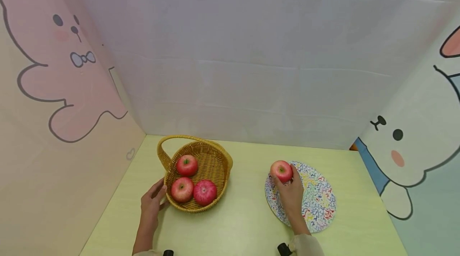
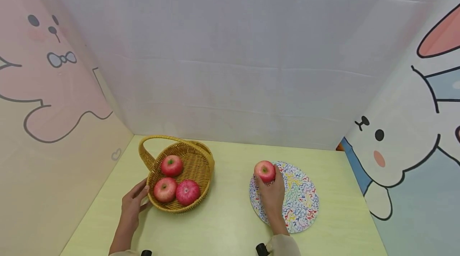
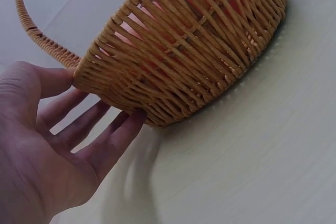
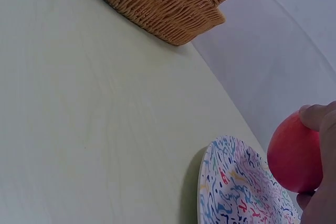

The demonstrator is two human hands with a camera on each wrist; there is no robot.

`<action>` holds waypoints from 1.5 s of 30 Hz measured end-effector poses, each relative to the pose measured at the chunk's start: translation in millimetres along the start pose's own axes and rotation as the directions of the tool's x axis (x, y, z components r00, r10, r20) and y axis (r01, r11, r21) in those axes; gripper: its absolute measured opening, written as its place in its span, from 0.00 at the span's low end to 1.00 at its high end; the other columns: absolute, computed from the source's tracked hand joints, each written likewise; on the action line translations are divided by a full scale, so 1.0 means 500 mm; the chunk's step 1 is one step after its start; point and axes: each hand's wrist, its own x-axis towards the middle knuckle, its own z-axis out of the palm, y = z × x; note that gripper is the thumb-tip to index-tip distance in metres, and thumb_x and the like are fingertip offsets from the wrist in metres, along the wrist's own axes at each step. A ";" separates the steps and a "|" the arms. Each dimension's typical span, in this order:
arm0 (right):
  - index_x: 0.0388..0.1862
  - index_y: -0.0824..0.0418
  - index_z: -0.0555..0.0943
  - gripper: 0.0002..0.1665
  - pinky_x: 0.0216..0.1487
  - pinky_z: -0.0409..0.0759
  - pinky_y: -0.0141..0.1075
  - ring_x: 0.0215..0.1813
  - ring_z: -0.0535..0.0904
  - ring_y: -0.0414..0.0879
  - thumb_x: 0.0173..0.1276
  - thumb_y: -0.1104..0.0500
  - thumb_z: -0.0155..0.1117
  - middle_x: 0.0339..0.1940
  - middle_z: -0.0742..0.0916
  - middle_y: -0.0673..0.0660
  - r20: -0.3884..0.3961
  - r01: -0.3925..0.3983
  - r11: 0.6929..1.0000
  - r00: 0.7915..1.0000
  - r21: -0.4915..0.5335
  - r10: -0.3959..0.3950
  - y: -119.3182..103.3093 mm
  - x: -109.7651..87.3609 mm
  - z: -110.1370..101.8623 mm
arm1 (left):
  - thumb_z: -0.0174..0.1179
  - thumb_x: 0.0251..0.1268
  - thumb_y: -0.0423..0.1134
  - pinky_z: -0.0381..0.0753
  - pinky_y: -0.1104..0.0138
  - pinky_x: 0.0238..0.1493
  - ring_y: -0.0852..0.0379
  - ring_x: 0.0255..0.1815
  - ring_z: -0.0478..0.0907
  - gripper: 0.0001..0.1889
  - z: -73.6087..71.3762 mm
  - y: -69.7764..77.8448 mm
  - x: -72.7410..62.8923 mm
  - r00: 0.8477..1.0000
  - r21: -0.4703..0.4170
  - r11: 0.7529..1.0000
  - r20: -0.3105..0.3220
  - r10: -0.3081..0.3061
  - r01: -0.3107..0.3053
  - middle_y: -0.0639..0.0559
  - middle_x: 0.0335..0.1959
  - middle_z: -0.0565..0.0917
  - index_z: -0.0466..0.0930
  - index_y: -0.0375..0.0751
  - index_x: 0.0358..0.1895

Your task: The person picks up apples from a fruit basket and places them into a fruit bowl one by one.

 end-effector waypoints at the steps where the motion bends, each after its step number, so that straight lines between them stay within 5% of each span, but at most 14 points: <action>1: 0.79 0.66 0.66 0.49 0.73 0.75 0.59 0.72 0.76 0.65 0.65 0.54 0.79 0.74 0.76 0.69 0.003 -0.006 1.000 1.000 0.000 0.006 0.001 0.001 0.000 | 0.59 0.80 0.49 0.88 0.71 0.43 0.84 0.48 0.77 0.29 -0.001 0.001 0.001 1.000 -0.003 1.000 -0.002 -0.004 0.004 0.85 0.46 0.79 0.70 0.46 0.78; 45: 0.82 0.70 0.57 0.51 0.75 0.72 0.62 0.76 0.71 0.67 0.73 0.48 0.71 0.79 0.70 0.71 0.058 -0.014 0.999 0.998 -0.033 0.016 0.048 0.019 -0.001 | 0.59 0.80 0.50 0.88 0.71 0.46 0.82 0.50 0.77 0.29 -0.007 -0.003 0.006 0.997 -0.017 0.998 0.022 -0.067 0.068 0.83 0.49 0.78 0.68 0.52 0.79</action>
